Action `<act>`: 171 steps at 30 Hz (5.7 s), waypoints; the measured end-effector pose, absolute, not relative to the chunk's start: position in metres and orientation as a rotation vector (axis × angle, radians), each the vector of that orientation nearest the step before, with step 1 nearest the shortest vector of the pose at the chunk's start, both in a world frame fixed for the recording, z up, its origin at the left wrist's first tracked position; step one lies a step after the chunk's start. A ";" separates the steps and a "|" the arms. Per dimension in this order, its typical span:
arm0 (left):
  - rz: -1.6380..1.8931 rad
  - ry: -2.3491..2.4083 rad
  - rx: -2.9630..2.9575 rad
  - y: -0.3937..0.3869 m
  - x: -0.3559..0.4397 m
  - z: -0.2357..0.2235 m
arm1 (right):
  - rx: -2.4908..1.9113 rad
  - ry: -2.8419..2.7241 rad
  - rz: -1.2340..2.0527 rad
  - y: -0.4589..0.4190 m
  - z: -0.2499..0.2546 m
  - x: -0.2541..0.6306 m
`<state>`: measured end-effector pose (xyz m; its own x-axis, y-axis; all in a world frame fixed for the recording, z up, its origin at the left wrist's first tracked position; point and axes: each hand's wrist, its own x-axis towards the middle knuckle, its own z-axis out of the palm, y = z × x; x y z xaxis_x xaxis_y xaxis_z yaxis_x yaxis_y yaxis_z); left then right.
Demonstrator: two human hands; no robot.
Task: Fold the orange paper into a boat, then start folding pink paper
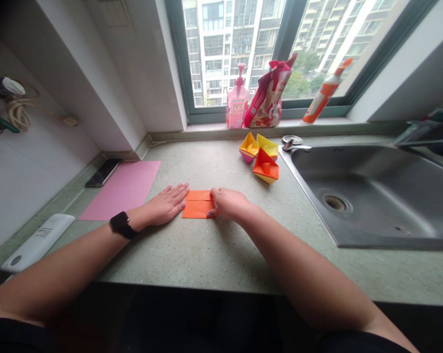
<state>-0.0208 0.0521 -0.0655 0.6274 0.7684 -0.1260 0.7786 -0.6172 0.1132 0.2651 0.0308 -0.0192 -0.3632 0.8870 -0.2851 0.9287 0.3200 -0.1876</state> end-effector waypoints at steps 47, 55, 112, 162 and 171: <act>-0.103 0.730 2.804 0.001 -0.055 -0.044 | 1.707 2.420 -0.526 0.030 -0.014 0.267; 0.115 0.755 2.770 0.002 -0.052 -0.025 | 1.688 2.456 -0.499 0.031 -0.014 0.268; 1.498 0.800 2.240 0.054 0.011 -0.040 | 1.476 3.939 0.153 0.041 -0.036 0.269; 0.934 0.853 2.350 0.057 0.011 -0.051 | 1.411 3.524 -0.620 0.065 -0.063 0.285; 0.958 0.874 2.410 0.056 0.011 -0.049 | 1.331 3.471 -0.556 0.061 -0.063 0.284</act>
<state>0.0107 0.0555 -0.0488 0.5691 0.6776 0.4657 0.4023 -0.7235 0.5610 0.2843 0.0607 -0.0630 -0.5877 0.6793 0.4395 0.5081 0.7326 -0.4530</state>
